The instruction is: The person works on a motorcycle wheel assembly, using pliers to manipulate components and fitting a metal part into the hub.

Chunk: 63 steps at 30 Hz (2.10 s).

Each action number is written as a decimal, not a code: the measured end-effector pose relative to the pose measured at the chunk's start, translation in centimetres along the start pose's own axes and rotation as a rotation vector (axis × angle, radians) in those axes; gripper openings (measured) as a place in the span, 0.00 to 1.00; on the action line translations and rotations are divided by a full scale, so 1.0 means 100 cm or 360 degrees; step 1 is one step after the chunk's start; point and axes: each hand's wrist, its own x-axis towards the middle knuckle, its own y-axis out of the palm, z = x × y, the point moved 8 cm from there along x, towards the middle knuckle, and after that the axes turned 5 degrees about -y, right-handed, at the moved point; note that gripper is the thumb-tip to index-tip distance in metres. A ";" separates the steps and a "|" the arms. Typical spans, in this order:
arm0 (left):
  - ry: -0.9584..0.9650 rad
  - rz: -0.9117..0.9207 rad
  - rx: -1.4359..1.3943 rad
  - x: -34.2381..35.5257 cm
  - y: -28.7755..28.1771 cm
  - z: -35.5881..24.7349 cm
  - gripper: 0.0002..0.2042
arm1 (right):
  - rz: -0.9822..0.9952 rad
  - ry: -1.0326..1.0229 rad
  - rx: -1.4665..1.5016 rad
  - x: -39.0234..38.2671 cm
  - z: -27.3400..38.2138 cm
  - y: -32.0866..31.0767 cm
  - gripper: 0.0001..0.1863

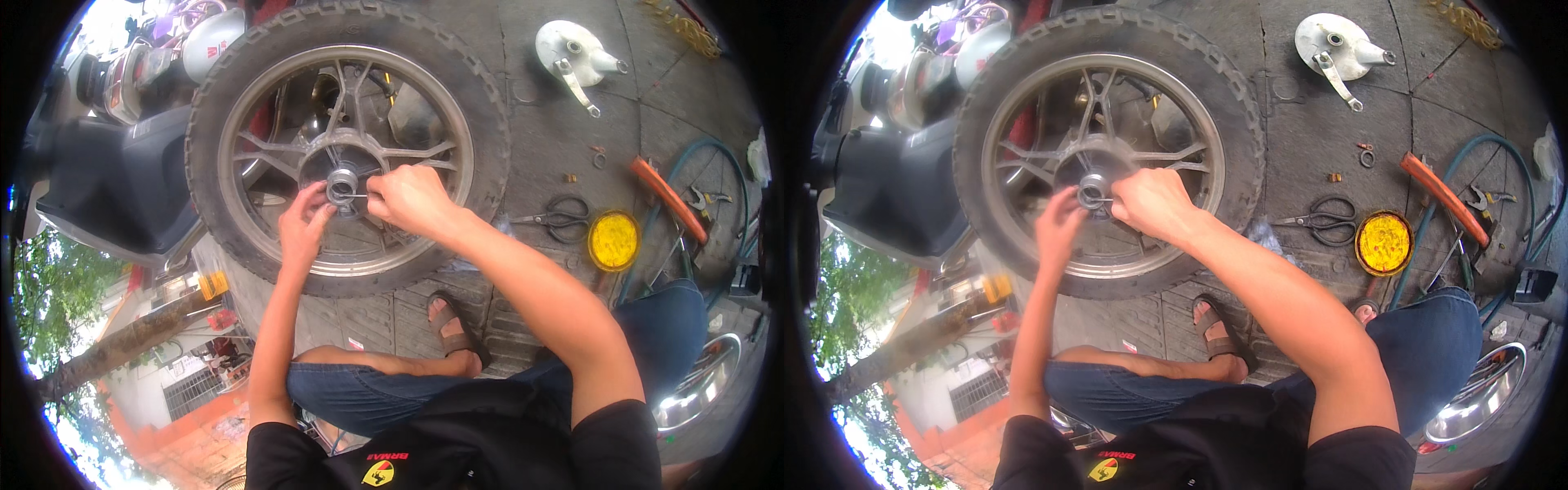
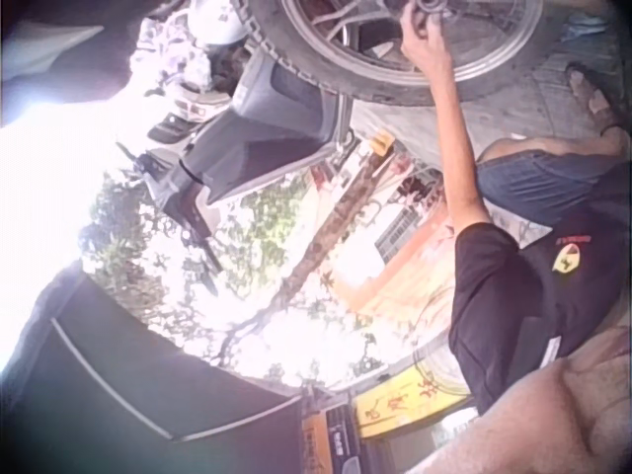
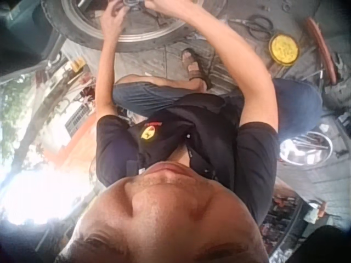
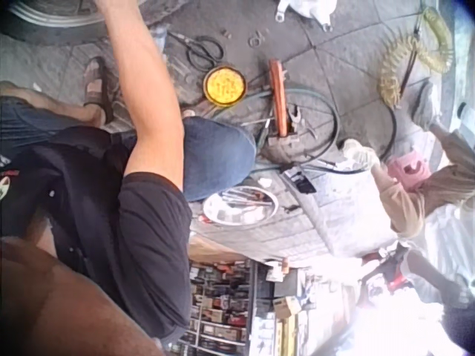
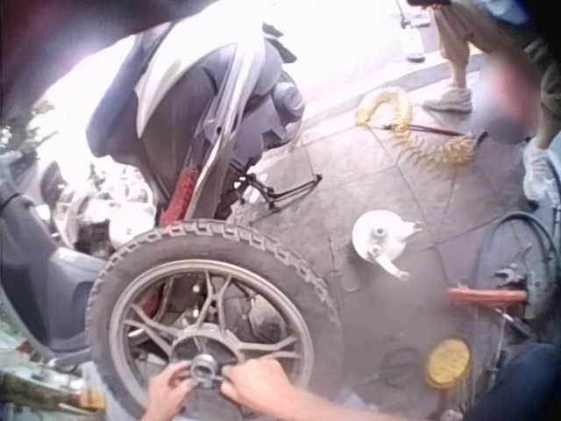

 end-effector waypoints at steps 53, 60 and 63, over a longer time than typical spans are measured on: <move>0.1375 -0.0254 0.0504 -0.016 -0.012 -0.056 0.03 | 0.0531 -0.0654 -0.1440 0.032 0.115 -0.011 0.06; 0.1223 -0.0171 0.0605 -0.006 0.000 -0.045 0.06 | 0.0971 -0.0639 -0.1616 0.056 0.131 0.013 0.09; 0.1061 0.0024 0.0705 -0.004 0.000 -0.037 0.10 | 0.1183 -0.0437 -0.1320 0.069 0.120 0.009 0.12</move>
